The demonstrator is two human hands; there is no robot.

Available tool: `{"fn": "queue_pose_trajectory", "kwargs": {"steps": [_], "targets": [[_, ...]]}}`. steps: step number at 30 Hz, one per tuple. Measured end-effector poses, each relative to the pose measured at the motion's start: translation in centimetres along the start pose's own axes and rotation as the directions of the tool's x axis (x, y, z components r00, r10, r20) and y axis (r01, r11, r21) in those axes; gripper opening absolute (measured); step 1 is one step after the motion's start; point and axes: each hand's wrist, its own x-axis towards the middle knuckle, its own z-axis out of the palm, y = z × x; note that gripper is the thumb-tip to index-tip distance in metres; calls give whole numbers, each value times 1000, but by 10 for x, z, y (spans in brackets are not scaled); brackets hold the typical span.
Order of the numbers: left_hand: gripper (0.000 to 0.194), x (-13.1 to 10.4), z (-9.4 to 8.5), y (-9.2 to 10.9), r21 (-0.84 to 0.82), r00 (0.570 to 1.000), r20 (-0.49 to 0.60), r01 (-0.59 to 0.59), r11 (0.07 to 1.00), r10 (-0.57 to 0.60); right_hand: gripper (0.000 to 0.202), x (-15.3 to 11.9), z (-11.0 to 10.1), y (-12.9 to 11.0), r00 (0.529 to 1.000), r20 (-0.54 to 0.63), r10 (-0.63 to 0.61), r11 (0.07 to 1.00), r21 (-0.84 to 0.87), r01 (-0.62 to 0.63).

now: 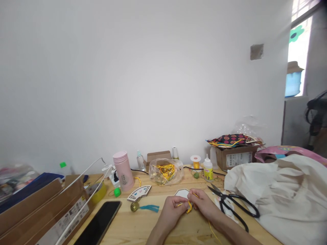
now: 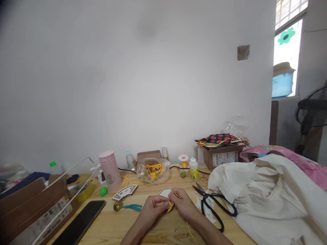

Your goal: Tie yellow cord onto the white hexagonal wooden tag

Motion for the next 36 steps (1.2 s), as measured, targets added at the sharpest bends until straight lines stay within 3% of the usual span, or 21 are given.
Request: {"fn": "queue_pose_trajectory", "kwargs": {"steps": [4, 12, 25, 31, 36], "targets": [[27, -2, 0, 6, 19, 996, 76, -48, 999, 46, 21, 1, 3, 3, 1000, -12, 22, 999, 44, -22], [27, 4, 0, -3, -170, 999, 43, 32, 985, -25, 16, 2, -2, 1, 999, -15, 44, 998, 49, -44], [27, 3, -2, -2, -96, 996, -76, 40, 995, -47, 20, 2, -1, 2, 1000, -5, 20, 998, -62, -20], [24, 0, 0, 2, -61, 999, -28, 17, 998, -19, 17, 3, -1, 6, 994, -59, -96, 978, -192, 83], [26, -2, 0, 3, -142, 1000, 4, 22, 990, -21, 17, 2, -4, 5, 980, -82, -179, 940, -310, 146]]}}
